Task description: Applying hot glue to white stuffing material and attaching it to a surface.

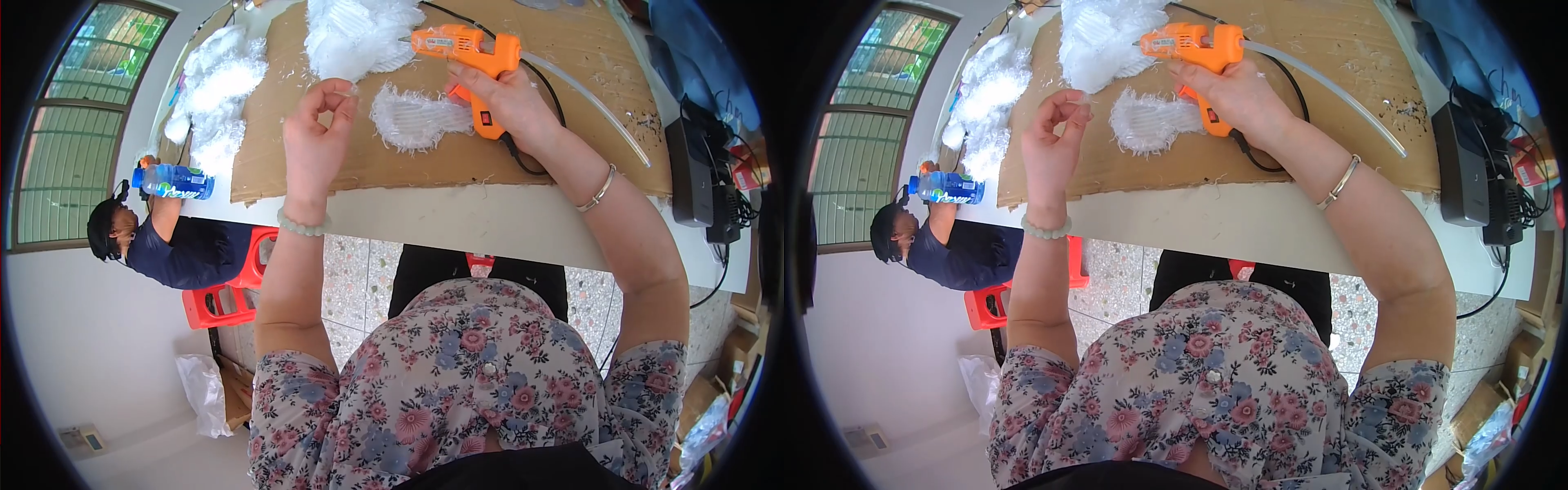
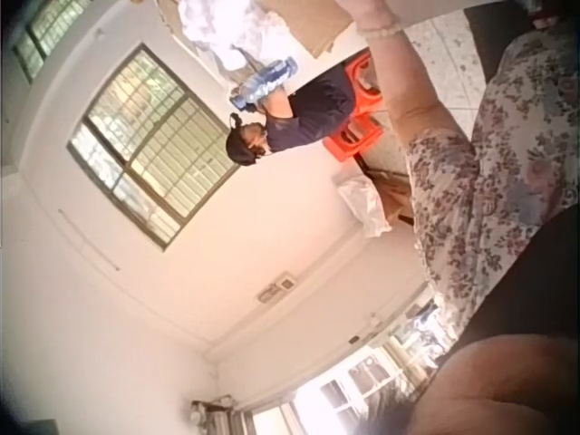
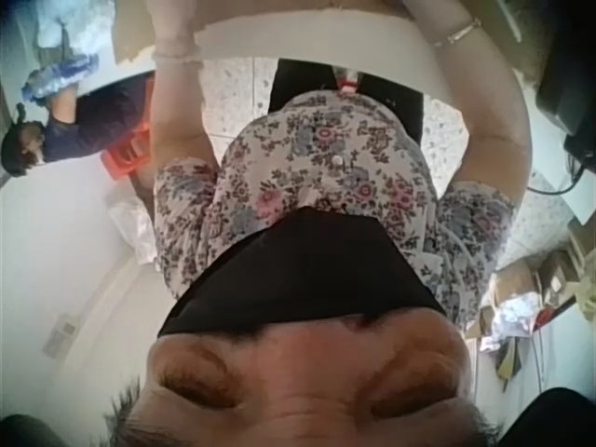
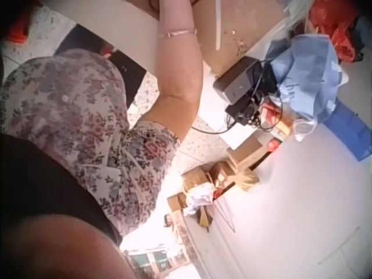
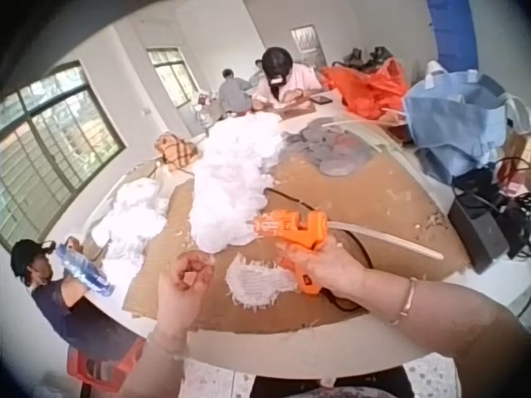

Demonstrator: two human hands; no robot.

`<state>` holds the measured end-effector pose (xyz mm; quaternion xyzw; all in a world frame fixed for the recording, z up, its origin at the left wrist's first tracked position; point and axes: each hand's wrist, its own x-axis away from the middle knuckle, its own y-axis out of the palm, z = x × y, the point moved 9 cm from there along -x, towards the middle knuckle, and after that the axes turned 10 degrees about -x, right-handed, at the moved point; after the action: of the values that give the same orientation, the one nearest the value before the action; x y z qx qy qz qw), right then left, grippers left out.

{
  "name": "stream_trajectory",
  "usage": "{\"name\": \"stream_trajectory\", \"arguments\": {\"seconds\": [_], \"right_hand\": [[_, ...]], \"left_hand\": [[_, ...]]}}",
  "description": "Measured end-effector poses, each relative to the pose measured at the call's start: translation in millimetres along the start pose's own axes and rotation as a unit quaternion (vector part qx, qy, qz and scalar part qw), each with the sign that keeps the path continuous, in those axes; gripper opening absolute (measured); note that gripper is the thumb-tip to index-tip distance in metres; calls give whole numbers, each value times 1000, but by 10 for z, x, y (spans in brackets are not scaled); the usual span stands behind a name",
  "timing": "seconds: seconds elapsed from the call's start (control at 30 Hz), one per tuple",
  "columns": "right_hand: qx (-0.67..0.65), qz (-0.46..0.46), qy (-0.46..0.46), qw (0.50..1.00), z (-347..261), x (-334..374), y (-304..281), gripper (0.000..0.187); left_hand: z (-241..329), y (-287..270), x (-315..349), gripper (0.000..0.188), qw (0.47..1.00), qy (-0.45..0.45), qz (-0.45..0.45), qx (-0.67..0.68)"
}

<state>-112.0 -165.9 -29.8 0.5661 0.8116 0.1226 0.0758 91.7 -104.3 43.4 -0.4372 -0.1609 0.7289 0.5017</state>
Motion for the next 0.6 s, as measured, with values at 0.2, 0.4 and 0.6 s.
{"name": "stream_trajectory", "arguments": {"seconds": [0.2,0.4,0.6], "right_hand": [[-7,-17,-2,1000,-1,-27,52,33],[-44,-3,-3,999,-10,1,35,32],[-46,-9,-10,999,-45,0,62,27]], "left_hand": [[419,472,215,18,922,306,-73,-225],[362,115,-208,19,985,141,-25,-99],[84,230,-245,17,986,69,-40,-147]]}}
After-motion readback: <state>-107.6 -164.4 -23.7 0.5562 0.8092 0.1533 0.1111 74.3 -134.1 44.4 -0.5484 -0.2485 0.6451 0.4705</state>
